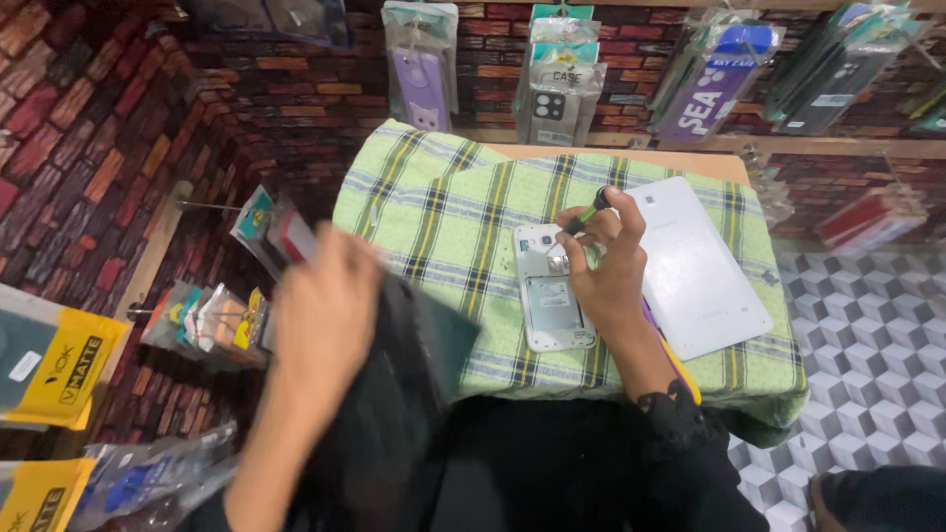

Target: The person disassembles a white smartphone, removes the back cover and internal components, and cleans the interior with a toothbrush. They then reassemble the phone by placing the components back and screwing the back cover on.

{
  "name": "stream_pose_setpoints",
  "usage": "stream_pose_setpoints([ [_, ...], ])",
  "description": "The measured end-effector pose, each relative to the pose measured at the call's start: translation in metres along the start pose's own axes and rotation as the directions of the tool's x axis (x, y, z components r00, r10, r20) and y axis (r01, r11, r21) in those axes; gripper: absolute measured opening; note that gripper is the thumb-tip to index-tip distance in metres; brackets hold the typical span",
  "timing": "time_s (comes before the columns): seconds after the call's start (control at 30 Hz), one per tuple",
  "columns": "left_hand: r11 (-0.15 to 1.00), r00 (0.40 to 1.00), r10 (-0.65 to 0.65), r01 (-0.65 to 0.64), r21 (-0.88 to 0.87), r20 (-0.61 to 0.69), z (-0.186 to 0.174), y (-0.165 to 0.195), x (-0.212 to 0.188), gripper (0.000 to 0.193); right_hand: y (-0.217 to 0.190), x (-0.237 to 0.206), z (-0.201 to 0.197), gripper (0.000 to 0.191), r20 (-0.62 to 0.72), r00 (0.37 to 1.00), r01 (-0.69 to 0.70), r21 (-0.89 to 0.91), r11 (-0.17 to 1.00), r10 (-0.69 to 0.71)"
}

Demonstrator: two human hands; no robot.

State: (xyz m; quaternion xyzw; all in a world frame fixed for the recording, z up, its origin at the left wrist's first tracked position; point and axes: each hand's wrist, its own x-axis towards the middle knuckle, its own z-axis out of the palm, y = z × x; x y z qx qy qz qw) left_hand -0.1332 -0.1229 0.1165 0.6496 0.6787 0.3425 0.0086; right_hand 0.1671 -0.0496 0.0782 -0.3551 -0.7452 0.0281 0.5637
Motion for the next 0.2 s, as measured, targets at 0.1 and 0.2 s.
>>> stream_pose_setpoints([
  [0.1,0.963,0.841,0.095,-0.213,0.165,0.532,0.053,0.035,-0.098,0.032,-0.001,0.002,-0.006,0.08,0.009,1.0,0.004,0.002,1.0,-0.004],
  [0.2,0.907,0.796,0.334,-0.417,0.056,0.505,0.126,0.064,-0.185,0.064,0.0,0.0,-0.007,0.079,0.001,1.0,-0.006,-0.001,1.0,0.006],
])
